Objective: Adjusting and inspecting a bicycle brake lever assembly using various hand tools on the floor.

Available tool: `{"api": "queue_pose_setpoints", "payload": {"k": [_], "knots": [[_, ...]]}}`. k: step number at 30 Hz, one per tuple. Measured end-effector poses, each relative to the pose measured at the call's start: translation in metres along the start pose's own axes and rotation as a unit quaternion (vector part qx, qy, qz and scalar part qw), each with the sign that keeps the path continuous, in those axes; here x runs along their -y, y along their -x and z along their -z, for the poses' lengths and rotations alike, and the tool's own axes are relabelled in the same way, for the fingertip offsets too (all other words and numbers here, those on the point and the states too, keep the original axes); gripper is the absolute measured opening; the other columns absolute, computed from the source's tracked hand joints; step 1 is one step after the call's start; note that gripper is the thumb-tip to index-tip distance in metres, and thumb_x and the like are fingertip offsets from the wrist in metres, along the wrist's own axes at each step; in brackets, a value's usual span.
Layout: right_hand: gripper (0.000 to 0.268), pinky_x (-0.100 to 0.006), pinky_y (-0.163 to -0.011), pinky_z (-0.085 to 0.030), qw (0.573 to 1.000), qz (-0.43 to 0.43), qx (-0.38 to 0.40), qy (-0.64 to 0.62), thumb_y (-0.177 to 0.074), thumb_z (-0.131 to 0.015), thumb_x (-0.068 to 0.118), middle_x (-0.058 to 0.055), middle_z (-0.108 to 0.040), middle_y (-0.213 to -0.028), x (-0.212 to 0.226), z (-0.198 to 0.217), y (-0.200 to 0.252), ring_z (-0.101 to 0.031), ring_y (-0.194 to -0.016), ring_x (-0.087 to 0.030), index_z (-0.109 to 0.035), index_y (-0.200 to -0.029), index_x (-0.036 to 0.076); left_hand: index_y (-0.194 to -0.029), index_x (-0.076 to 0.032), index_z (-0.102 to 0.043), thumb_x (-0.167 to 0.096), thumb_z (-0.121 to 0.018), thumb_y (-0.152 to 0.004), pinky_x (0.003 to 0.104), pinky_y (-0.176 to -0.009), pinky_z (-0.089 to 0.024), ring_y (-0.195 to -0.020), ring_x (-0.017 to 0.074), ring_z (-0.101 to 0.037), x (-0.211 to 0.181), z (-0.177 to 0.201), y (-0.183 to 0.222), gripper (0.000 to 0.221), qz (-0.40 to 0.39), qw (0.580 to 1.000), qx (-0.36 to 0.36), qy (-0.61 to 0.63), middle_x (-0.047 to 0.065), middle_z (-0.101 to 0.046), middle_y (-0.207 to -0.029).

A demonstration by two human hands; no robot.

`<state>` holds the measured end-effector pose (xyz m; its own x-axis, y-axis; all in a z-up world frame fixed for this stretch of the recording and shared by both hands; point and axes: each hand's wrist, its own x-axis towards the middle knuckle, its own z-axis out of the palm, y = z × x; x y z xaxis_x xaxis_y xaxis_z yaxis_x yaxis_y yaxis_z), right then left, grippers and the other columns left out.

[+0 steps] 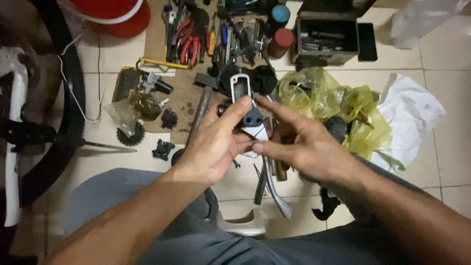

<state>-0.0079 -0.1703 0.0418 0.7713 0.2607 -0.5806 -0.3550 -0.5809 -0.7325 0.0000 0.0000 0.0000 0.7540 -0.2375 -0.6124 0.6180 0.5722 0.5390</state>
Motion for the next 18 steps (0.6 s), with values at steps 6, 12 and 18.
{"api": "queue_pose_setpoints", "payload": {"k": [6, 12, 18], "knots": [[0.072, -0.042, -0.081, -0.059, 0.992, -0.079, -0.094, 0.043, -0.094, -0.059, 0.026, -0.013, -0.07, -0.095, 0.0, 0.021, -0.024, -0.068, -0.092, -0.026, -0.034, -0.162, 0.025, -0.116, -0.002, -0.052, -0.03, -0.068, -0.077, 0.059, -0.087, -0.059, -0.077, 0.0326, -0.068, -0.034, 0.006, 0.01, 0.05, -0.066, 0.997, -0.026, -0.006, 0.015, -0.066, -0.092], [0.03, -0.031, -0.074, -0.065, 0.923, -0.136, -0.019, 0.358, -0.102, -0.056, 0.016, -0.009, -0.074, -0.12, -0.129, 0.033, -0.13, -0.074, -0.088, -0.024, -0.065, -0.131, 0.018, -0.107, -0.005, -0.059, -0.026, -0.068, -0.077, 0.064, -0.093, -0.066, -0.097, 0.042, -0.074, -0.048, 0.018, 0.011, 0.037, -0.13, 0.984, -0.099, 0.065, 0.023, -0.07, -0.101], [0.018, -0.031, -0.071, -0.062, 0.956, -0.158, -0.094, 0.23, -0.1, -0.058, 0.016, -0.01, -0.074, -0.101, -0.224, -0.033, -0.188, -0.07, -0.08, -0.023, -0.072, -0.11, 0.012, -0.11, -0.003, -0.051, -0.023, -0.061, -0.078, 0.066, -0.095, -0.066, -0.099, 0.0464, -0.073, -0.059, 0.004, 0.018, 0.039, -0.092, 0.969, -0.224, 0.046, 0.021, -0.059, -0.1]]}}
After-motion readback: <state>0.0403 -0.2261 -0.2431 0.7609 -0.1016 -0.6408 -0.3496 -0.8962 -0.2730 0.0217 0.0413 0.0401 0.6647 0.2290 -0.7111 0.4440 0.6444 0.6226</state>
